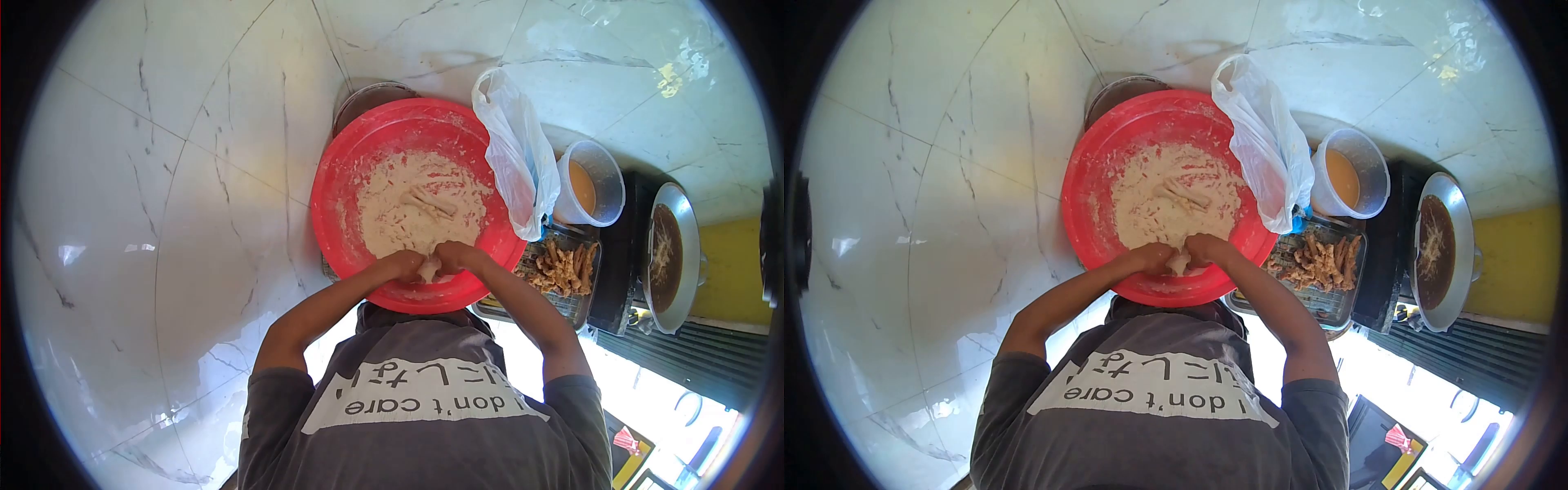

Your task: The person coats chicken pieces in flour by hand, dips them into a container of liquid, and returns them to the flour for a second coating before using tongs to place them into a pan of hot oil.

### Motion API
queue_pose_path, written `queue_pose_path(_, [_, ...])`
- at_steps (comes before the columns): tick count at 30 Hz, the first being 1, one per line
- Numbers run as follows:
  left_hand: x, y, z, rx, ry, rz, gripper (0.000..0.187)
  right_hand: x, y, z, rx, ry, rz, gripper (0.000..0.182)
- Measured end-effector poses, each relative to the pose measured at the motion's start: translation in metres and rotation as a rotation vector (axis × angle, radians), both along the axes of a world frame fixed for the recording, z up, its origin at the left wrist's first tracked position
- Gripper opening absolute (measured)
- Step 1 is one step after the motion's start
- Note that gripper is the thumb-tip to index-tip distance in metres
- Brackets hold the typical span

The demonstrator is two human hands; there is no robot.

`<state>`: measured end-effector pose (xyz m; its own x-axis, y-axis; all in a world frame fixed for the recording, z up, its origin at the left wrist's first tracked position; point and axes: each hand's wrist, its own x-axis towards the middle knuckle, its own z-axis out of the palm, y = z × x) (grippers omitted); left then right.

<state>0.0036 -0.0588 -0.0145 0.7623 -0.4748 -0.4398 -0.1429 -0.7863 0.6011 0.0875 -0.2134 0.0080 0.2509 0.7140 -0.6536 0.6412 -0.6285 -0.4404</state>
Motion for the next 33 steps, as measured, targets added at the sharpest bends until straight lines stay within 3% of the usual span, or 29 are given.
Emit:
queue_pose_path(1, [0.000,-0.002,0.007,0.023,0.148,0.017,0.039,0.002,0.000,0.000,-0.001,-0.001,0.000,0.042])
queue_pose_path(4, [0.009,0.008,0.023,-0.119,0.262,-0.086,0.041,0.014,0.002,0.006,-0.009,0.201,0.059,0.046])
queue_pose_path(6, [0.011,0.015,0.017,-0.127,0.230,-0.034,0.040,0.023,0.001,0.012,-0.079,0.390,0.002,0.050])
queue_pose_path(10, [0.008,0.022,-0.004,-0.266,0.037,0.027,0.040,0.010,-0.009,0.003,0.204,0.131,-0.092,0.043])
queue_pose_path(14, [0.005,0.012,-0.003,-0.157,0.163,0.014,0.044,0.007,0.006,0.016,-0.038,0.238,0.045,0.036])
queue_pose_path(15, [0.014,0.014,0.003,-0.134,0.306,-0.044,0.048,0.010,0.009,0.020,-0.119,0.307,0.086,0.036])
queue_pose_path(16, [0.018,0.014,0.009,-0.112,0.451,-0.103,0.052,0.013,0.006,0.016,-0.121,0.311,0.088,0.036])
queue_pose_path(18, [0.015,0.021,0.015,-0.118,0.322,0.034,0.051,0.023,-0.001,0.002,0.122,0.415,-0.105,0.036])
queue_pose_path(19, [0.015,0.023,0.016,-0.123,0.188,0.169,0.049,0.025,-0.001,-0.004,0.123,0.414,-0.106,0.036])
queue_pose_path(22, [0.013,0.019,0.001,-0.061,-0.006,0.110,0.045,0.020,-0.001,-0.018,0.152,0.220,-0.118,0.040])
queue_pose_path(24, [0.007,0.009,-0.009,-0.045,0.071,0.052,0.045,0.005,0.000,-0.024,0.075,0.032,0.106,0.036])
queue_pose_path(27, [0.008,0.006,0.003,0.039,0.175,0.023,0.046,0.004,0.007,0.016,0.004,0.067,0.120,0.036])
queue_pose_path(29, [0.009,0.014,0.004,-0.151,0.258,-0.015,0.046,0.016,0.009,0.029,-0.089,0.209,0.089,0.036])
queue_pose_path(31, [0.010,0.022,0.010,-0.160,0.227,0.045,0.047,0.021,0.004,0.021,-0.175,0.344,0.052,0.036])
queue_pose_path(33, [0.009,0.022,0.007,-0.168,0.193,0.101,0.047,0.018,-0.005,0.005,0.167,0.063,-0.147,0.034])
